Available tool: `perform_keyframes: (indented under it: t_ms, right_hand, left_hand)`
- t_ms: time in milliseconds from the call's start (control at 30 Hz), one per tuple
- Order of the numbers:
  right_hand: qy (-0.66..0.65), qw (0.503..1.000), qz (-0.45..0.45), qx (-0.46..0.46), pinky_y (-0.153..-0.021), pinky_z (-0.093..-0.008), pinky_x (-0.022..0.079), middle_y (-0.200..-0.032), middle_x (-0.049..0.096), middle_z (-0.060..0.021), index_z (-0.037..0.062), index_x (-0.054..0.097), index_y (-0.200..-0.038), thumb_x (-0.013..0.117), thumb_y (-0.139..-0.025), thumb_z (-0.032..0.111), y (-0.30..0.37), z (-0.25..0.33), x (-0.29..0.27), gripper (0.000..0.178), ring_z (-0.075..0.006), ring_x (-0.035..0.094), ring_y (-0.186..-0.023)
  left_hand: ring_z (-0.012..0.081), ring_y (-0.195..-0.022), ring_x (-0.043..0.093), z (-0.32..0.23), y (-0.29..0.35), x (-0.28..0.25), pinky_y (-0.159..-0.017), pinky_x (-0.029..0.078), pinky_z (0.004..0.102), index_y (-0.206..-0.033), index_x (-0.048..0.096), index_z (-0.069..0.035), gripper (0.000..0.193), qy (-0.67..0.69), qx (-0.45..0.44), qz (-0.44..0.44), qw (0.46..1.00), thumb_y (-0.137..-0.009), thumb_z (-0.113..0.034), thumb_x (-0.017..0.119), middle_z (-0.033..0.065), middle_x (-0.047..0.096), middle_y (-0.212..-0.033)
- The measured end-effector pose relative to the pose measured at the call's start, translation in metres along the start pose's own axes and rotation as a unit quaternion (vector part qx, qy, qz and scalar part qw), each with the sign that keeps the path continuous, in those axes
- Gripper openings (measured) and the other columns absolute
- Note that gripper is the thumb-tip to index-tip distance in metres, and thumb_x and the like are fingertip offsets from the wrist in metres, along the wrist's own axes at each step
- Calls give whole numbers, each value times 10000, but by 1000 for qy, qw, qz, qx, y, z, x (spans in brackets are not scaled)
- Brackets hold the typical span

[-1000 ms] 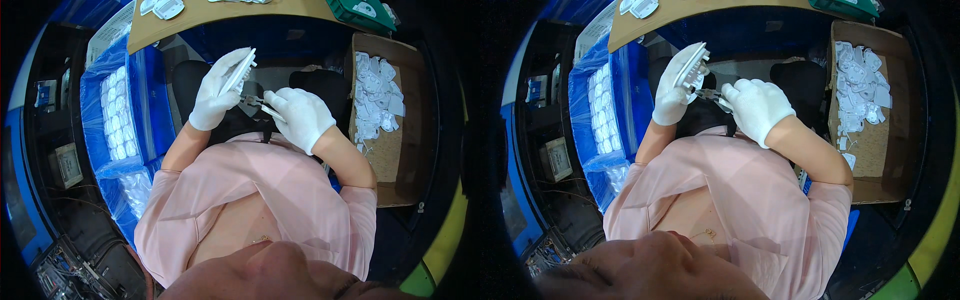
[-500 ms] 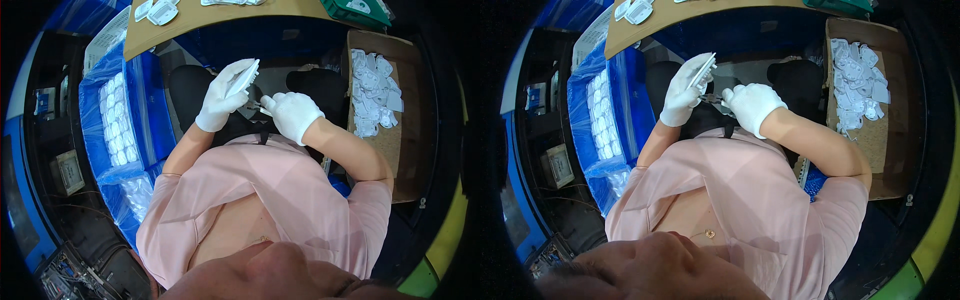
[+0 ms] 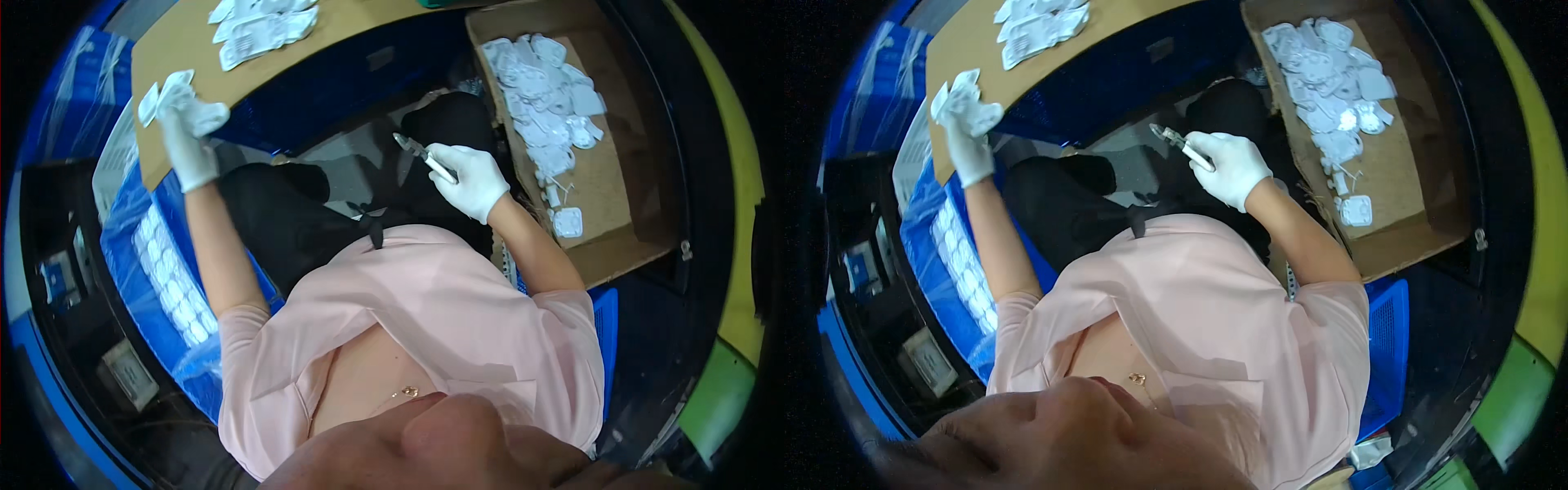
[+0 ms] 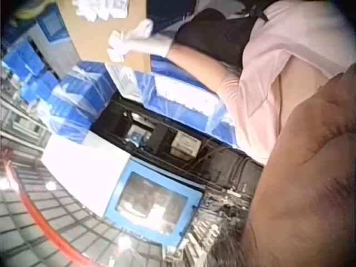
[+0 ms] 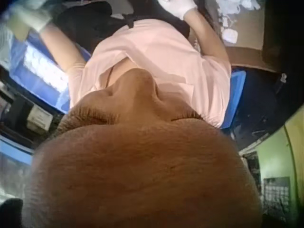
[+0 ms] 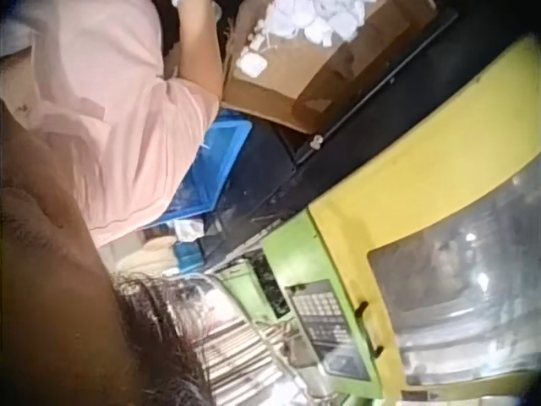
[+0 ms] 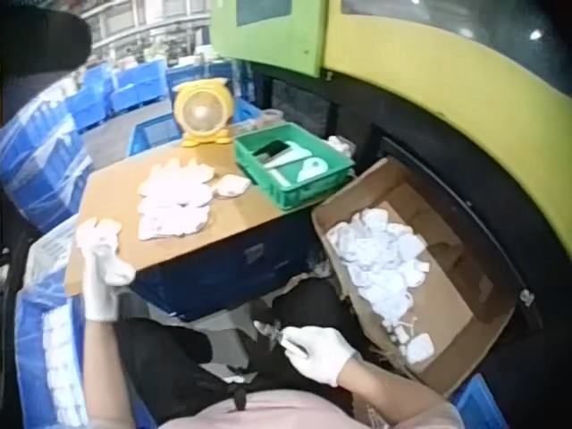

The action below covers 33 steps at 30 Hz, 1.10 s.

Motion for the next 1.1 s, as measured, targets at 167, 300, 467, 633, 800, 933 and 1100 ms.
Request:
perform_keyframes:
  t_ms: [167,300,467,633,800,933,1100]
  right_hand:
    - [79,980,-80,164,-753,-417,493,-885,659,-162,116,618,-1108,651,-794,206,0,-58,-36,328,-366,627,-853]
    - [-21,951,-191,242,-819,-375,486,-1008,677,-182,71,631,-1146,643,-804,331,0,-167,-32,430,-294,656,-948]
    - [80,931,-64,350,-806,-436,469,-956,662,-241,30,667,-1022,600,-775,328,-5,-305,2,393,-393,626,-926]
    - [-66,922,-159,347,-834,-347,434,-902,591,-148,-44,538,-1059,522,-757,22,-8,-350,32,310,-253,553,-832]
    - [-111,927,-168,316,-819,-339,435,-896,588,-134,-23,548,-1063,536,-750,23,-17,-352,31,317,-256,552,-829]
    - [-80,933,-178,304,-784,-343,431,-797,517,-96,4,533,-948,557,-751,31,-12,-364,37,201,-246,492,-748]
    - [-112,909,-210,341,-763,-361,438,-763,510,-124,-1,527,-902,569,-754,43,-12,-346,45,160,-275,492,-732]
  left_hand:
    - [405,-1177,483,37,-45,-26,-1002,381,474,-1303,438,22,775,-573,196,-169,778,-739,-432,717,258,503,-1263]
    - [434,-1222,415,77,-30,-37,-1014,358,495,-1280,499,-63,674,-738,284,-93,604,-739,-402,713,257,467,-1295]
    - [451,-1201,419,78,-34,-37,-1025,335,514,-1242,546,-78,591,-697,308,-91,641,-738,-334,718,253,457,-1313]
    - [466,-1233,382,73,-28,-31,-1040,324,515,-1215,570,-104,485,-697,243,-88,669,-782,-287,687,258,430,-1346]
    - [487,-1236,366,78,-26,-33,-1038,330,524,-1163,566,-102,415,-651,281,-111,697,-769,-129,693,235,424,-1348]
    - [446,-1216,396,91,-29,-11,-1026,337,514,-1092,588,-87,344,-588,363,-85,718,-758,-19,635,220,491,-1238]
    - [397,-1158,466,85,-75,33,-1022,371,454,-1140,566,-61,363,-609,314,-87,723,-784,5,548,202,478,-1263]
Point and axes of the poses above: each hand's wrist, its own y-axis away from the middle knuckle, its own x-axis out of the palm, z = x × y, the point moved 2 cm from there along -y, towards the middle knuckle
